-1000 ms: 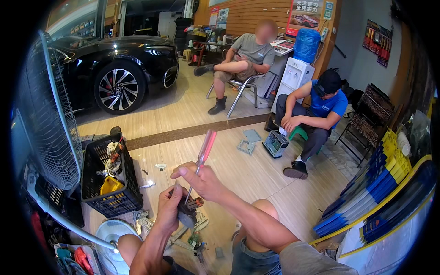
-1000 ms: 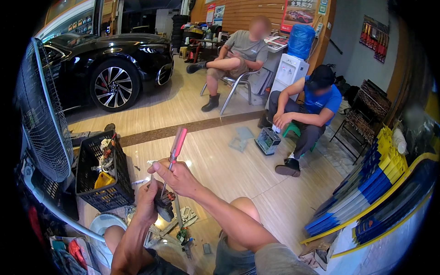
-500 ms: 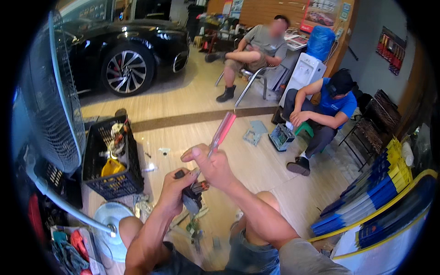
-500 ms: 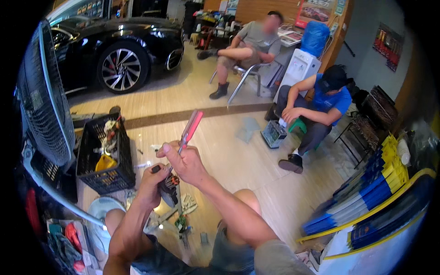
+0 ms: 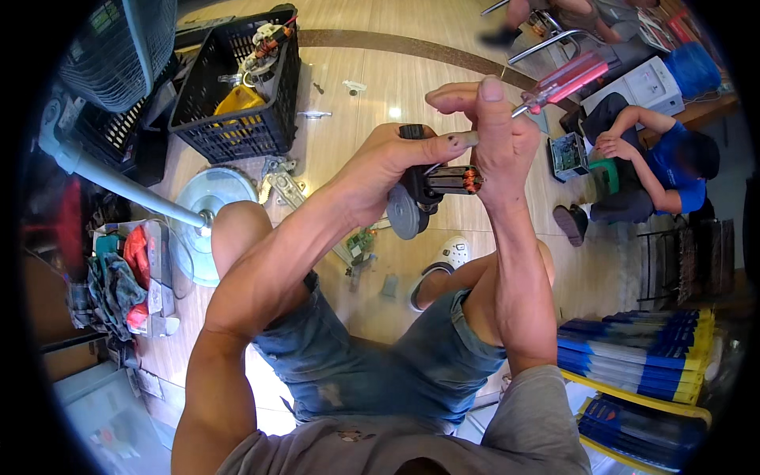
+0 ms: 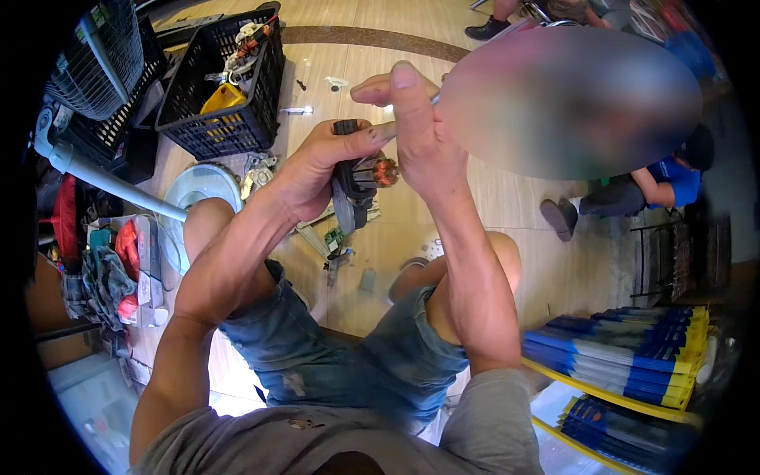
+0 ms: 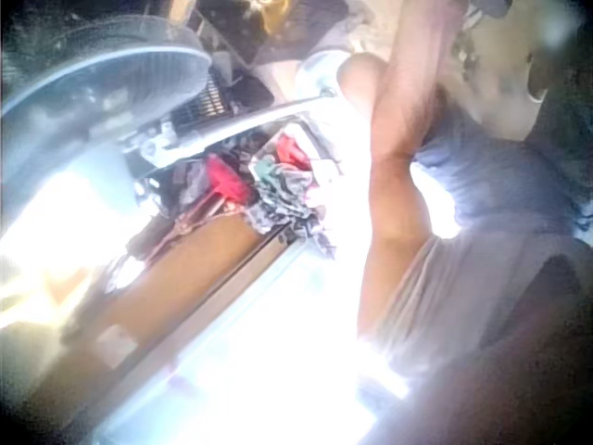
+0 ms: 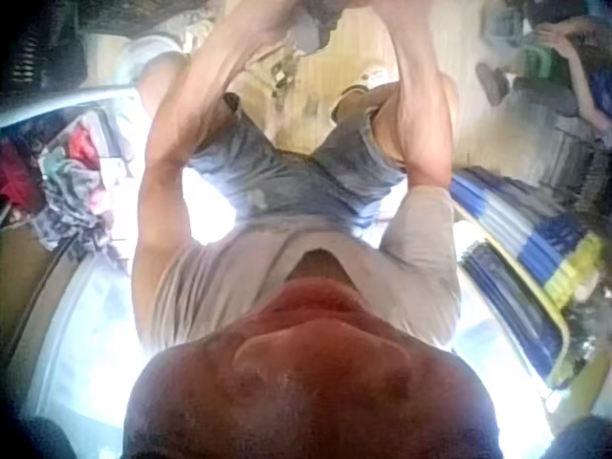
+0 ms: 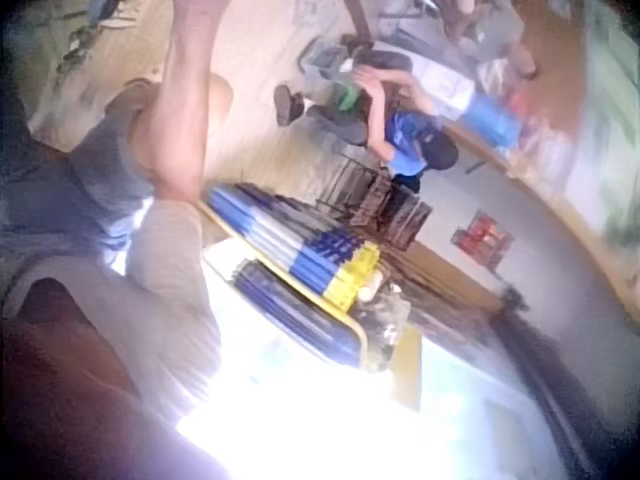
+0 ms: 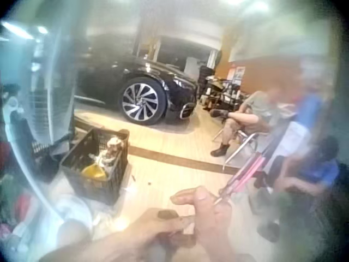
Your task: The person uses a screwdriver to disassemble a small black mechanical car part, specifically working on a motor or actuator by removing screws and prying pieces apart by hand.
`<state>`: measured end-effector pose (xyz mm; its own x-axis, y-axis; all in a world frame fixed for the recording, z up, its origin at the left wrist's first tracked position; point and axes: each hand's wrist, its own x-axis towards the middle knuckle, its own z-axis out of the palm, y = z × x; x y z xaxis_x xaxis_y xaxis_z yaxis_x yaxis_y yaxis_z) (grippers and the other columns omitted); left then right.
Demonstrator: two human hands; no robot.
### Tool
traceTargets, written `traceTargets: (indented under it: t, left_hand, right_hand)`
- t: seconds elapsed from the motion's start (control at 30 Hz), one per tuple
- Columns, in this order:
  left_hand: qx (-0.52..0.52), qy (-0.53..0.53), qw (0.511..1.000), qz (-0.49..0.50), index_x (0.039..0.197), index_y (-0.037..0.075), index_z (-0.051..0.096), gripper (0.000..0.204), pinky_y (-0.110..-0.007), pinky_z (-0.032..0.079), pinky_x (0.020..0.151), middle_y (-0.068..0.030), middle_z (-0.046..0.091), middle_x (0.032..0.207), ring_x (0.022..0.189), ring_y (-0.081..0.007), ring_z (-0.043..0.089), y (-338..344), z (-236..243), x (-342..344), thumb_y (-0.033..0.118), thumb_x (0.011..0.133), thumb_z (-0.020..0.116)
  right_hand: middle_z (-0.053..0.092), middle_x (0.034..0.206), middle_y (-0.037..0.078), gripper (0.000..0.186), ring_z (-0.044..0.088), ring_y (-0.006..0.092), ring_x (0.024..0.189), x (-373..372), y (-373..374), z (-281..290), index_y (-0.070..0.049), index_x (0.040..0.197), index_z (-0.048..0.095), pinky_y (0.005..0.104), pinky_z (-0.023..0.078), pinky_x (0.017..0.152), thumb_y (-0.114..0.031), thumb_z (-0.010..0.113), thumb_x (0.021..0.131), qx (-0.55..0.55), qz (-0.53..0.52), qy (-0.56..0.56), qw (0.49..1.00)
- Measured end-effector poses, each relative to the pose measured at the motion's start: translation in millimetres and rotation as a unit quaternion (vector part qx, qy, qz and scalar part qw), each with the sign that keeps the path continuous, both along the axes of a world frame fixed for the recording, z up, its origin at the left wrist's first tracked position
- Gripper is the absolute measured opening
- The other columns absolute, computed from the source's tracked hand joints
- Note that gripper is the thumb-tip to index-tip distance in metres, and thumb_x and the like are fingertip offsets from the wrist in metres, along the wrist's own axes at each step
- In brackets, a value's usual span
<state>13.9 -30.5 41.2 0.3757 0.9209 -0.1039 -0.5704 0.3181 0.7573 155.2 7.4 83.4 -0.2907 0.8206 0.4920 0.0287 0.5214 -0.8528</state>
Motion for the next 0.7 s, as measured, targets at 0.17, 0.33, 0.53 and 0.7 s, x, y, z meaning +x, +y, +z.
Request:
traceTargets:
  t: [0.17,0.33,0.53,0.7]
  left_hand:
    - [0.043,-0.005,0.999,-0.001,0.09,0.004,0.061,0.029,-0.027,0.053,0.062,-0.0043,0.063,0.077,0.068,-0.0135,0.064,4,7,5,0.027,0.083,0.076]
    - [0.047,-0.048,0.995,0.071,0.087,0.004,0.062,0.025,-0.027,0.051,0.055,-0.0032,0.062,0.072,0.063,-0.0129,0.063,3,17,8,0.024,0.082,0.076]
    - [0.039,-0.061,0.993,0.095,0.086,-0.002,0.067,0.027,-0.026,0.048,0.049,-0.0088,0.067,0.072,0.057,-0.0121,0.062,4,13,-2,0.021,0.078,0.08]
    - [0.064,-0.058,0.986,0.144,0.079,-0.001,0.067,0.027,-0.026,0.046,0.045,-0.0085,0.065,0.066,0.052,-0.0119,0.059,2,17,-9,0.022,0.077,0.081]
  right_hand:
    - [0.07,0.091,0.016,0.066,0.065,0.0203,0.088,6,-1,4,0.007,0.088,0.069,0.0313,0.05,0.082,-0.049,0.038,0.102,-0.023,-0.005,-0.022,0.999]
    - [0.07,0.093,0.012,0.065,0.065,0.018,0.087,3,-7,5,0.006,0.1,0.069,0.0291,0.05,0.081,-0.052,0.039,0.101,-0.057,0.075,-0.001,0.996]
    - [0.068,0.103,0.016,0.057,0.063,0.0198,0.097,-1,-4,5,0.008,0.109,0.065,0.0306,0.05,0.082,-0.042,0.037,0.103,0.044,-0.025,-0.02,0.999]
    - [0.068,0.085,0.014,0.049,0.065,0.0176,0.079,12,-20,12,0.009,0.1,0.065,0.0297,0.052,0.071,-0.036,0.044,0.101,0.089,-0.097,0.021,0.991]
